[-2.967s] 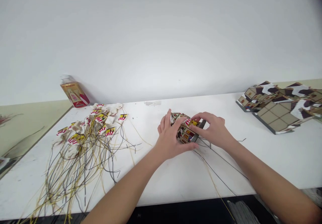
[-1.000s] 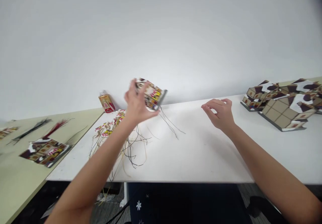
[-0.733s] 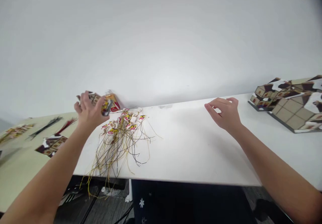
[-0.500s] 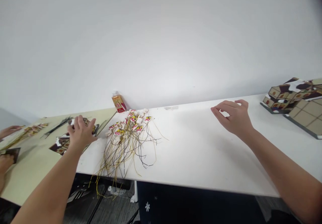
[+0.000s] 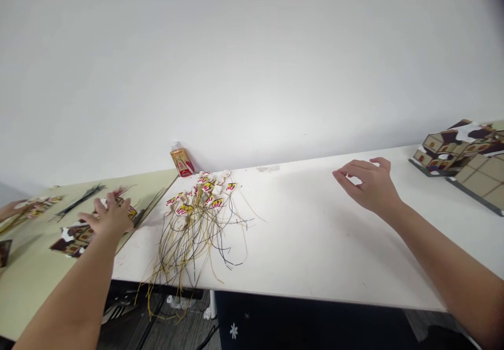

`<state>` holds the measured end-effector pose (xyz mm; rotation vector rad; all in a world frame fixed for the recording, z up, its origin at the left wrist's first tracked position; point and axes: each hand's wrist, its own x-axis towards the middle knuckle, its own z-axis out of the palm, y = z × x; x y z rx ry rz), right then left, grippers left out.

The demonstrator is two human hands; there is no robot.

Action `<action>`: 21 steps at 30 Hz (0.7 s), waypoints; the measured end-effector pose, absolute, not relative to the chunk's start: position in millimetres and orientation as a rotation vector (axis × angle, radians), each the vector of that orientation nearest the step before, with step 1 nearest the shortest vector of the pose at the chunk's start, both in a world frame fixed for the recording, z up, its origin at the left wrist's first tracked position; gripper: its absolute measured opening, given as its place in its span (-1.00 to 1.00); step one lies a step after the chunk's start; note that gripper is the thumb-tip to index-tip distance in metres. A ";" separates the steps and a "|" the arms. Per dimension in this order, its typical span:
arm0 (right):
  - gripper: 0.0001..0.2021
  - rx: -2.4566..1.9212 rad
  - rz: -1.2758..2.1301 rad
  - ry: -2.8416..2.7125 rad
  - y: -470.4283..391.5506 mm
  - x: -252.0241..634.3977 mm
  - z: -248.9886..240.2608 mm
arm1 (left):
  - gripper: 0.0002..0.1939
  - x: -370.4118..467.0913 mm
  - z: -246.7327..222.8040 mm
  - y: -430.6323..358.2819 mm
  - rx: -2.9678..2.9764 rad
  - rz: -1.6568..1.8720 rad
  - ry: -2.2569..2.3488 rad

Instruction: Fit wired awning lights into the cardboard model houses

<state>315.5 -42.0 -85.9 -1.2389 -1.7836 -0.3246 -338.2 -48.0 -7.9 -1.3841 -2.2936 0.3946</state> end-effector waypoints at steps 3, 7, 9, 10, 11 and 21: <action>-0.70 -1.235 -0.332 -1.795 -42.4 315.0 -86.0 | -0.51 -324.0 -7.8 -38.8 -1.391 0.357 -2.315; -0.70 -1.225 -0.332 -1.824 -43.8 314.1 -85.4 | -0.58 -287.6 -4.0 -27.3 -1.410 0.224 -2.296; -0.69 -1.224 -0.332 -1.832 -44.5 313.7 -84.8 | -0.55 -261.4 -0.2 -19.6 -1.502 0.144 -2.243; -0.69 -1.223 -0.333 -1.835 -44.7 313.6 -84.5 | -0.53 -246.0 1.0 -15.3 -1.547 0.093 -2.241; -0.69 -1.223 -0.336 -1.835 -44.8 313.5 -84.4 | -0.51 -229.0 1.3 -11.1 -1.609 0.088 -2.230; -0.68 -1.255 -0.332 -1.882 -39.8 316.6 -93.1 | -0.56 -81.4 -51.2 9.1 -2.124 0.147 -2.033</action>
